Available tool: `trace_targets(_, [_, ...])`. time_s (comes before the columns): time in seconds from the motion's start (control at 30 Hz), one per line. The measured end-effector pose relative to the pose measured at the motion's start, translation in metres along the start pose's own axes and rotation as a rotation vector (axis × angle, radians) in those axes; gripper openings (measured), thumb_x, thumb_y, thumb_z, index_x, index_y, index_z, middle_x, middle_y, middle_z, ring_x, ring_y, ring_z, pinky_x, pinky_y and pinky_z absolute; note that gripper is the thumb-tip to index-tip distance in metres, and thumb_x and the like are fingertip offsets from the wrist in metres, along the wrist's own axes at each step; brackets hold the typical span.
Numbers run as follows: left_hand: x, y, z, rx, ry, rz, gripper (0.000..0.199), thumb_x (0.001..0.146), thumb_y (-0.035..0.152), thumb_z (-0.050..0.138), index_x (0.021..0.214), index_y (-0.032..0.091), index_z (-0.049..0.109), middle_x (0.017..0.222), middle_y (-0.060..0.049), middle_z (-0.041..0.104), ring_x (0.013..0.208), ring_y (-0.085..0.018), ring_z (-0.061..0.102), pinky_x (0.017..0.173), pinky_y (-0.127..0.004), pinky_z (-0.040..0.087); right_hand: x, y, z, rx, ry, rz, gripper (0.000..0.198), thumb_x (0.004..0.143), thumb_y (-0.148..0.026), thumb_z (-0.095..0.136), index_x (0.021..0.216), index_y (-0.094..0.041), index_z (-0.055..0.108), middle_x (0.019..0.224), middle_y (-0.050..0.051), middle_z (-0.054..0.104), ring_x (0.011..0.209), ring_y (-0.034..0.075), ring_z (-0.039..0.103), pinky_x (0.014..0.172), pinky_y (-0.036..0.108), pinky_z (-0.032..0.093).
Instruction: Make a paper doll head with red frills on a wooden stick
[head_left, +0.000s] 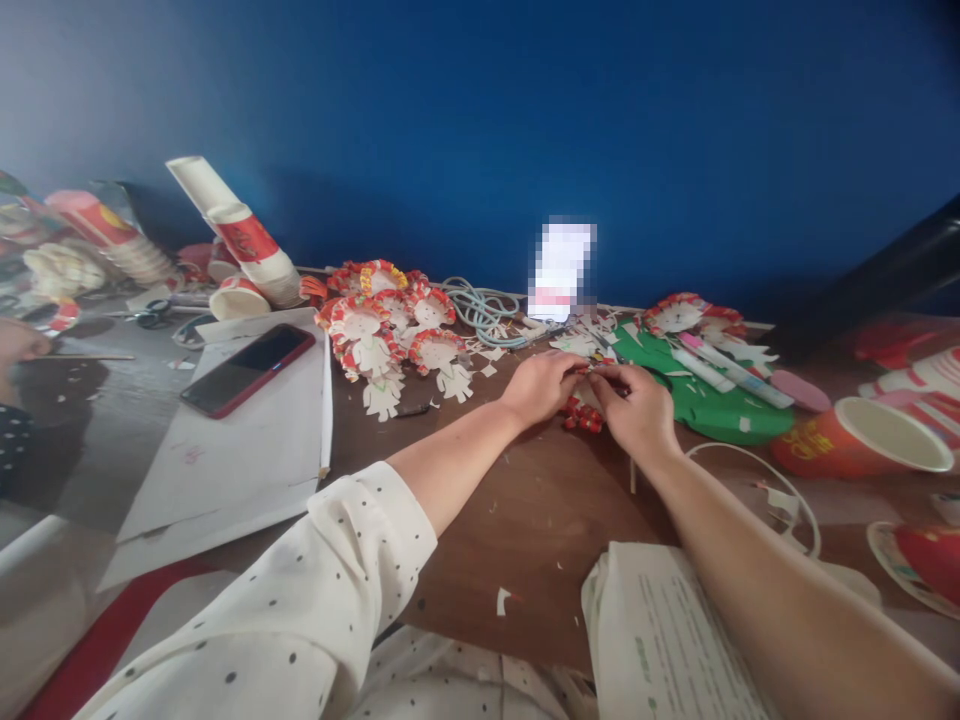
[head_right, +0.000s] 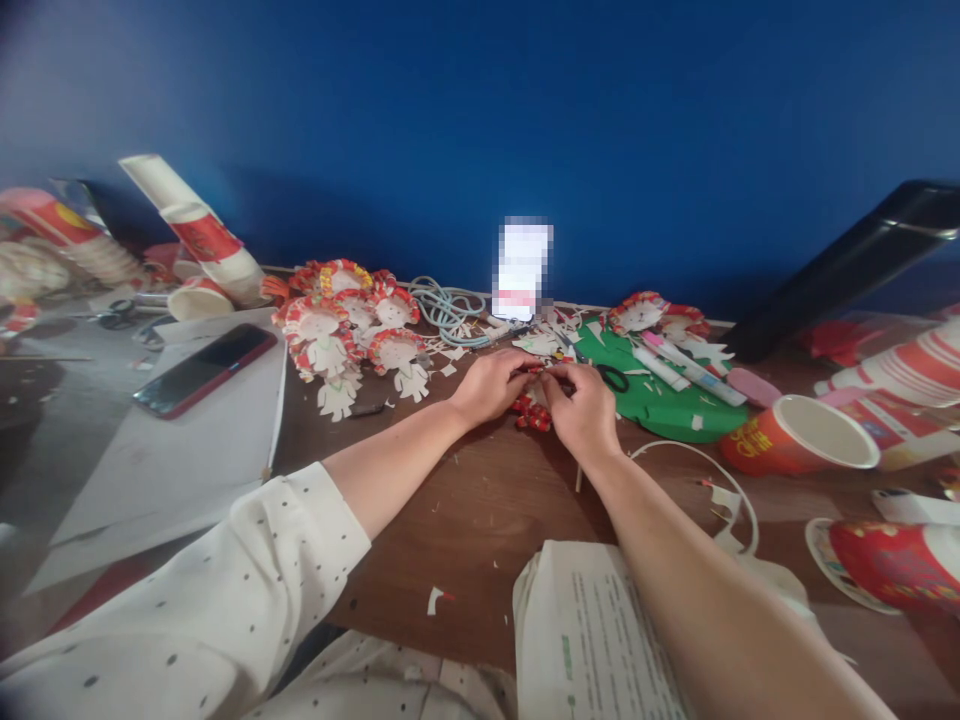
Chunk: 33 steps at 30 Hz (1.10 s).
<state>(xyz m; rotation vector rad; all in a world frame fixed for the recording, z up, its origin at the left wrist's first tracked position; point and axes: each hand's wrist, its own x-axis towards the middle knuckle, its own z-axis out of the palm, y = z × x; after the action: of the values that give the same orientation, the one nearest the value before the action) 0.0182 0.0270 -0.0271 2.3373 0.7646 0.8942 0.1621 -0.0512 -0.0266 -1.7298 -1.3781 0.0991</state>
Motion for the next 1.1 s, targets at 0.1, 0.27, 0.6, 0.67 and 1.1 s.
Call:
trace_targets(0.1, [0.0002,0.001,-0.0003,-0.028,-0.007,-0.007,0.023,0.09,0.019,0.056,0.108,0.019,0.07,0.112,-0.006,0.072,0.106,-0.019,0.065,0.096,-0.032,0.05,0.0009,0.0004,-0.0003,0.008,0.014,0.029,0.026,0.08,-0.041,0.06,0.084,-0.019,0.073,0.088,0.009,0.074,0.084,0.025,0.067,0.08,0.039,0.051])
trace_targets(0.27, [0.0006,0.0022,-0.0001,-0.06,0.011,-0.025,0.021,0.09,0.019,0.056,0.105,0.017,0.071,0.109,-0.007,0.073,0.104,-0.019,0.066,0.095,-0.031,0.05,0.0013,-0.0007,-0.0011,0.025,0.005,0.065,0.026,0.079,-0.04,0.061,0.084,-0.018,0.075,0.089,0.01,0.075,0.084,0.026,0.068,0.081,0.039,0.051])
trace_targets(0.6, [0.0004,0.0009,0.0005,-0.063,0.019,-0.016,0.019,0.09,0.022,0.057,0.103,0.019,0.07,0.107,-0.006,0.073,0.101,-0.019,0.066,0.093,-0.032,0.051,-0.0003,-0.0019,-0.0011,0.094,0.002,0.058,0.024,0.08,-0.037,0.06,0.085,-0.019,0.075,0.094,0.008,0.076,0.089,0.026,0.069,0.087,0.04,0.051])
trace_targets(0.67, [0.0003,-0.0002,0.0007,-0.057,0.029,-0.006,0.019,0.09,0.022,0.057,0.104,0.019,0.07,0.107,-0.006,0.073,0.102,-0.018,0.066,0.093,-0.032,0.051,-0.0005,-0.0026,-0.0014,0.105,-0.001,0.05,0.024,0.08,-0.036,0.059,0.085,-0.019,0.076,0.096,0.008,0.076,0.091,0.026,0.069,0.089,0.041,0.051])
trace_targets(1.1, [-0.0006,0.0017,-0.0009,0.037,0.04,0.015,0.02,0.087,0.019,0.06,0.105,0.015,0.068,0.105,-0.008,0.071,0.1,-0.02,0.065,0.092,-0.033,0.051,-0.0034,-0.0087,-0.0023,0.136,-0.034,0.084,0.026,0.075,-0.03,0.057,0.089,-0.018,0.076,0.098,0.009,0.075,0.092,0.025,0.068,0.087,0.039,0.051])
